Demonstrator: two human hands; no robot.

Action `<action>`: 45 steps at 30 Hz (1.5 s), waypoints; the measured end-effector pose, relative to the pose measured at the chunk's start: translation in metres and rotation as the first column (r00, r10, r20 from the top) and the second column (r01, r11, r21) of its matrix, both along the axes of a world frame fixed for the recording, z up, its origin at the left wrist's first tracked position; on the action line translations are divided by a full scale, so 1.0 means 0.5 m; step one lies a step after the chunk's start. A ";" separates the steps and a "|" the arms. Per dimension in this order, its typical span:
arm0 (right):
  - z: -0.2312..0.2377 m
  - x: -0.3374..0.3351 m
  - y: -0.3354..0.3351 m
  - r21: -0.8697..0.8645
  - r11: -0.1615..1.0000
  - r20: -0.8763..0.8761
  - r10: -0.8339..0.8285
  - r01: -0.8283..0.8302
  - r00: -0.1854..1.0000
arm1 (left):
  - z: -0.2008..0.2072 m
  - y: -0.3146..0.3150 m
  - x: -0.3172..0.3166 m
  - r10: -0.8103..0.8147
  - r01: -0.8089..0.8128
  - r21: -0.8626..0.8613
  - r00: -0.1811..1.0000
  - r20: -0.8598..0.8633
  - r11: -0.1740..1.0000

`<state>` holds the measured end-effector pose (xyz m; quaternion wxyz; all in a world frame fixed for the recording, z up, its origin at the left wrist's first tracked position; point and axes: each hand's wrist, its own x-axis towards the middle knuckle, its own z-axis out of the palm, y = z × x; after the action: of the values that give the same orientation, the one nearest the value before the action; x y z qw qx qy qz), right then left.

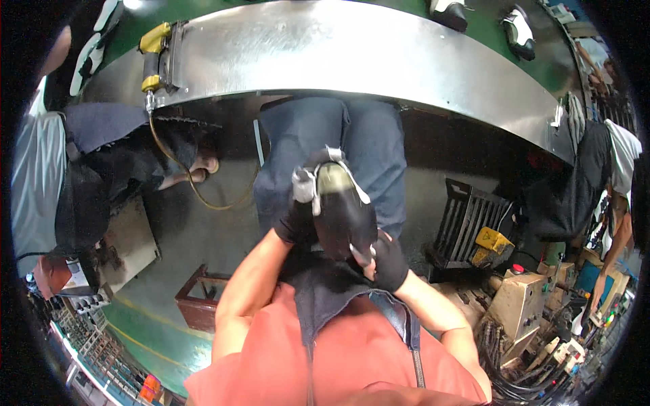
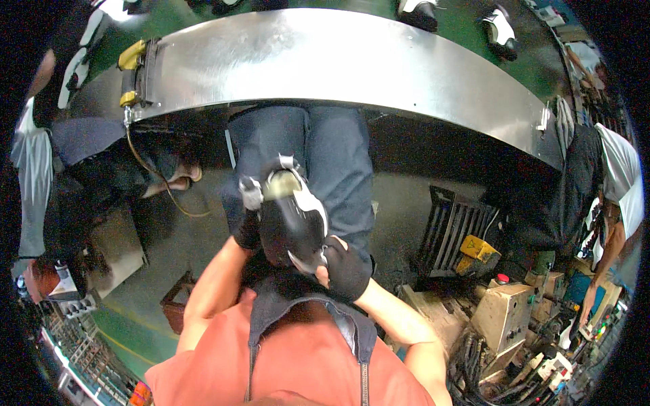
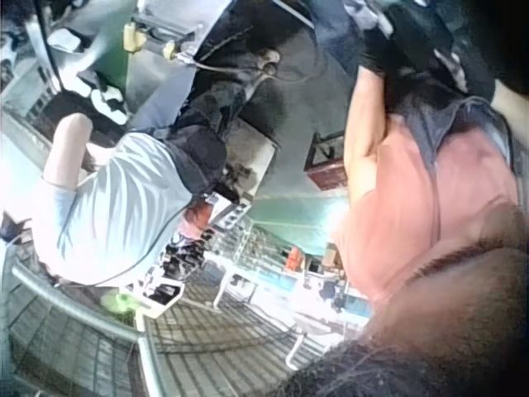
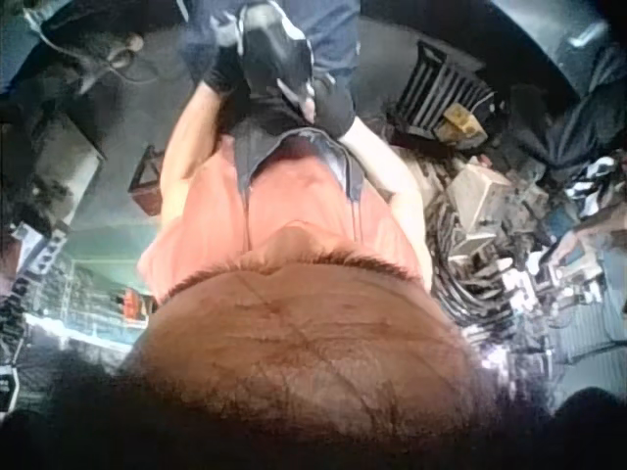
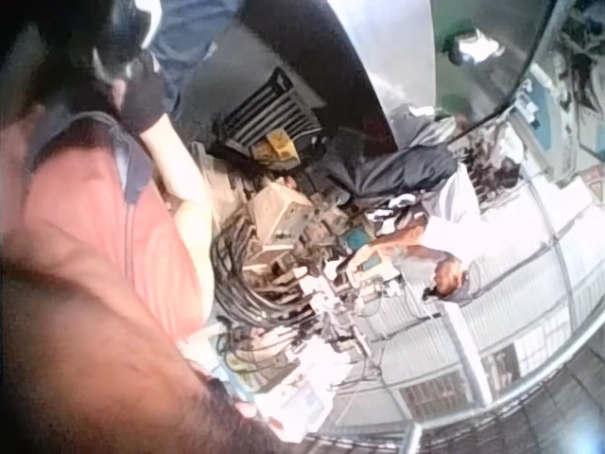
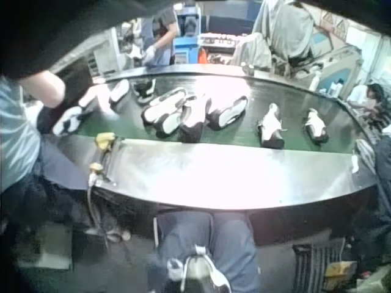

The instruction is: The person uses a pair of pliers to trim excess material from the edges of white shoe parts. They pick up each part from a conveyor belt, hold it against their lap, and carefully scrape the edges before placing the finished item back on the belt.

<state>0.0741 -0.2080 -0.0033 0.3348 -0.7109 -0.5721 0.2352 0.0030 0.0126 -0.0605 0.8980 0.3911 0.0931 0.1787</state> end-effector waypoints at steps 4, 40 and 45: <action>0.210 0.067 0.106 -0.274 0.918 -0.450 -0.385 0.286 0.806 | 0.104 0.047 0.024 0.133 0.095 0.542 0.921 -0.366 0.835; 0.216 0.216 0.129 -0.513 0.840 0.108 0.267 -0.176 0.958 | -0.005 -0.091 0.029 0.487 0.250 0.931 0.799 -0.353 0.264; 0.030 0.132 0.013 -0.321 0.939 -0.233 0.046 -0.121 0.971 | 0.041 -0.139 -0.085 0.254 0.260 0.830 0.870 -0.424 0.493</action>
<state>0.1400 -0.2013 0.0118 0.2613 -0.7013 -0.5128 0.4205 -0.0396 -0.0570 -0.0400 0.5210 0.8207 0.2154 0.0927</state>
